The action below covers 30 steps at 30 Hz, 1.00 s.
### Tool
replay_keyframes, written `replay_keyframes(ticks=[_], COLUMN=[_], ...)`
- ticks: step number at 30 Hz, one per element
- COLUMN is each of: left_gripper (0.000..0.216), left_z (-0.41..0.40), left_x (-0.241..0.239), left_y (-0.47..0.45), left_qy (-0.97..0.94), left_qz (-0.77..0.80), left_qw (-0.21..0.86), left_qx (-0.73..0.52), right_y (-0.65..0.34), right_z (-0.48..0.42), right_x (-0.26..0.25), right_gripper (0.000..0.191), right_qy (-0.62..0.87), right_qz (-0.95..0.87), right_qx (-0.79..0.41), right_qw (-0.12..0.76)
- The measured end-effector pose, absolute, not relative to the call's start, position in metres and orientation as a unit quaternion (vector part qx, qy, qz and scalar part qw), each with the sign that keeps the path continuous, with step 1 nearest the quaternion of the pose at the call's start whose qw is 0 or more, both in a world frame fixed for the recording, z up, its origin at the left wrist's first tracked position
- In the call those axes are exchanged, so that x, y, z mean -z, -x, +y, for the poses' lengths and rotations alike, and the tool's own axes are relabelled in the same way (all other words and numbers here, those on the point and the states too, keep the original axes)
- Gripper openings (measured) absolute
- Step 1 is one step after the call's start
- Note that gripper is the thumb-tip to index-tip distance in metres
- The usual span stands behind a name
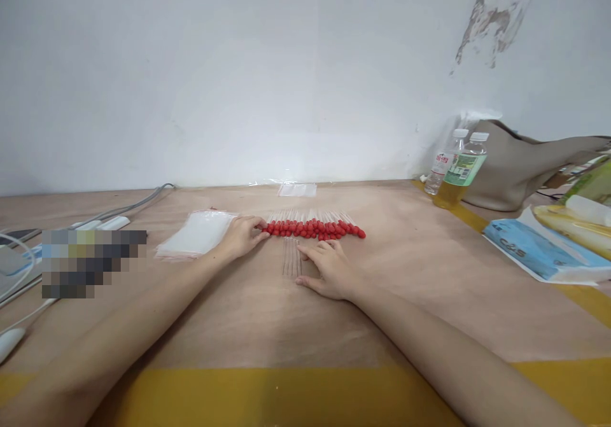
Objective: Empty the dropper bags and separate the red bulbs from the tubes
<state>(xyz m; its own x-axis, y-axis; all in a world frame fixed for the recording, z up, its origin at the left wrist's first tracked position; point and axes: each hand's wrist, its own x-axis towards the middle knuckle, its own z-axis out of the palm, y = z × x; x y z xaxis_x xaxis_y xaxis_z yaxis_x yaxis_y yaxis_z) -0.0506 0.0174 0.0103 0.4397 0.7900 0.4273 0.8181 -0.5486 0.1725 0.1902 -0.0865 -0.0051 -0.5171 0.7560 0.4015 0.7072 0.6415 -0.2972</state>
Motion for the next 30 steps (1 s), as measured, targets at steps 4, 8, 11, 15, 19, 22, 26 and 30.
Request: replay_keyframes(ticks=[4,8,11,15,19,22,26,30], left_gripper=[0.017,0.022,0.023,0.020,0.019,0.016,0.013,0.020], left_z=[0.015,0.006,-0.006,-0.028,-0.047,-0.054,-0.057,-0.061], left_x=[-0.009,-0.010,-0.008,0.002,0.012,0.014,0.014,0.011], left_y=[0.056,0.066,0.074,0.075,0.065,0.056,0.052,0.050], left_qy=[0.813,0.764,0.723,0.760,0.833,0.861,0.879,0.886], left_qz=[-0.483,-0.485,-0.483,-0.414,-0.333,-0.297,-0.256,-0.248], left_qw=[-0.056,-0.137,-0.143,-0.117,-0.117,-0.103,-0.095,-0.090], left_qx=[0.320,0.402,0.474,0.487,0.426,0.400,0.391,0.382], right_y=[-0.188,-0.187,-0.187,-0.187,-0.187,-0.185,-0.182,-0.179], right_z=[-0.082,-0.079,-0.078,-0.077,-0.076,-0.078,-0.078,-0.078], right_x=[0.010,0.015,0.017,0.018,0.018,0.018,0.018,0.018], right_gripper=[0.050,0.051,0.054,0.064,0.067,0.052,0.023,0.022], right_qy=[0.428,0.421,0.421,0.441,0.431,0.405,0.387,0.383], right_qz=[-0.861,-0.860,-0.852,-0.814,-0.806,-0.831,-0.850,-0.860], right_qx=[-0.049,-0.053,-0.046,0.011,0.084,0.114,0.105,0.089], right_qw=[0.270,0.282,0.307,0.377,0.398,0.365,0.342,0.325])
